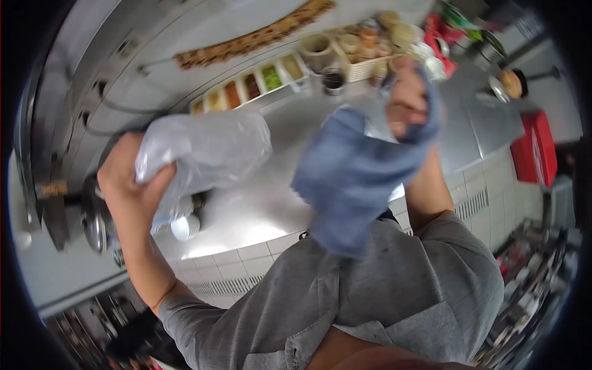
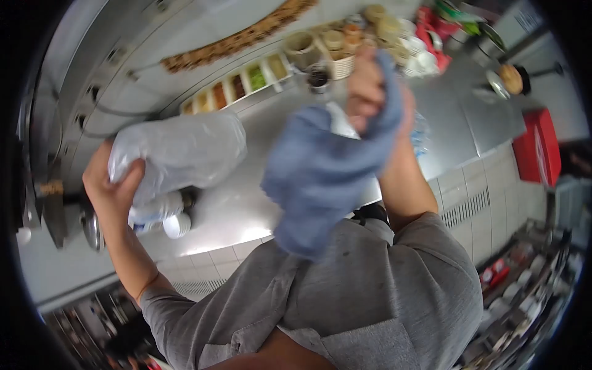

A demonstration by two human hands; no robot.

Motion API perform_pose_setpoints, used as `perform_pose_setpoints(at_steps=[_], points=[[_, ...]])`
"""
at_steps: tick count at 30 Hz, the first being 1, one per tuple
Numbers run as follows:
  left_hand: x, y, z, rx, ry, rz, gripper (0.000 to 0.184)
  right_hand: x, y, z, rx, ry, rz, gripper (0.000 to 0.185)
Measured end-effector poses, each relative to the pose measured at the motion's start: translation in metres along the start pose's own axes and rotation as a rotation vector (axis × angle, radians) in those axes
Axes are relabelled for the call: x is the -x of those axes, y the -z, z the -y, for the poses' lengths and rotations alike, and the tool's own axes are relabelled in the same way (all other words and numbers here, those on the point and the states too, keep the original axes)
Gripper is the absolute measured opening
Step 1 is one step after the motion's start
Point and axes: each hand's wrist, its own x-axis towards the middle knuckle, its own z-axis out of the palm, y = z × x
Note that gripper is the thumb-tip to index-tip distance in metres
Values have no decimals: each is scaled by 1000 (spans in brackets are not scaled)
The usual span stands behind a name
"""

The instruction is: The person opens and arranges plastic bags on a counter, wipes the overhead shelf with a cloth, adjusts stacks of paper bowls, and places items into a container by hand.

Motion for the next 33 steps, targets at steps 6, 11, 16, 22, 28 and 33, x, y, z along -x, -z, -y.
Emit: perform_pose_setpoints(at_steps=[6,11,16,22,28,33], points=[[-57,-56,-122,218,-286,61,43,86,-164,130,379,498,138,11],[-114,-146,-253,532,-401,32,47,139,-167,247,1207,1147,-104,8],[-159,-256,-366,425,-434,170,38,194,-114,353,1774,1117,-652,15],[-191,-380,-450,283,-438,359,36,269,-40,429,2245,245,-808,40],[-185,-398,-478,258,-281,386,41,280,-19,379,2061,-216,-672,38],[-124,-384,-441,462,-79,-182,41,301,29,393,1870,-387,-845,60]])
